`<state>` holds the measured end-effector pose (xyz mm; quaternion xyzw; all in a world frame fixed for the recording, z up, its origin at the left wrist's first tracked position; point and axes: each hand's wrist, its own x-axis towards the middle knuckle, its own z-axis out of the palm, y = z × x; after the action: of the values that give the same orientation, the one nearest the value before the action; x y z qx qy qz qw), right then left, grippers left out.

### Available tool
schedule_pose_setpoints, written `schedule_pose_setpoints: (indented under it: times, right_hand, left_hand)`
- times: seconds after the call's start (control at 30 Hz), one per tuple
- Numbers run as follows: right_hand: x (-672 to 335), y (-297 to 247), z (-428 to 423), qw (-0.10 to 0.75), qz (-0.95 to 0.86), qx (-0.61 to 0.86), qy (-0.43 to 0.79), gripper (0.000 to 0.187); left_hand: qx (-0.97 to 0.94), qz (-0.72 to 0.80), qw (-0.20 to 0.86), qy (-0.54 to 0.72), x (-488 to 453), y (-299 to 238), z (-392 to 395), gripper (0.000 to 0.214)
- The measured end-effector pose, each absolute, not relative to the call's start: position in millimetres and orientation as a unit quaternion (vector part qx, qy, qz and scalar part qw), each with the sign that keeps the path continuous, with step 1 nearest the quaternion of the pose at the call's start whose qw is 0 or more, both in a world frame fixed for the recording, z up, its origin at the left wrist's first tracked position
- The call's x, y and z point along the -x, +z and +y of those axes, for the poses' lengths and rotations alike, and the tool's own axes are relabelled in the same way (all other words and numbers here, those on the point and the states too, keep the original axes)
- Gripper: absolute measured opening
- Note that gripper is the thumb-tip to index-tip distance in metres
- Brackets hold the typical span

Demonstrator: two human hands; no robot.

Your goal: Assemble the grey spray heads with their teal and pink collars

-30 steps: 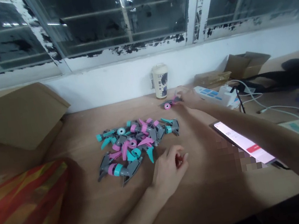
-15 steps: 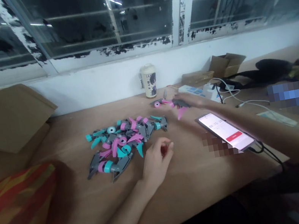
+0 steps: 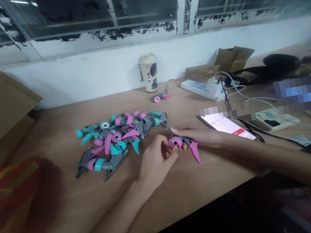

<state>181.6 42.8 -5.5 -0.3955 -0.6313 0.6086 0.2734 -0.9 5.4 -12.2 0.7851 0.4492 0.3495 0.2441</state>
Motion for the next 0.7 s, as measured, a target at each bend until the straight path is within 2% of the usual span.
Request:
schedule_pose_setpoints:
  times: [0.17, 0.4, 0.6, 0.7]
  right_hand:
    - [-177.5, -6.5, 37.9, 0.302, -0.643, 0.420, 0.565, 0.045]
    - [-172.4, -7.5, 30.4, 0.340, -0.712, 0.451, 0.418, 0.041]
    - [-169.8, -26.1, 26.3, 0.388, -0.716, 0.456, 0.358, 0.031]
    - [-168.9, -31.5, 22.0, 0.418, -0.712, 0.433, 0.360, 0.033]
  left_hand:
    - [-0.758, 0.441, 0.320, 0.357, 3.8, -10.7, 11.4, 0.013]
    - [-0.684, 0.413, 0.474, 0.369, 5.7, -11.2, 16.1, 0.030]
    - [-0.652, 0.420, 0.511, 0.372, 3.2, -19.6, 15.3, 0.023]
    - [-0.643, 0.435, 0.503, 0.381, 0.6, -21.6, 12.5, 0.020]
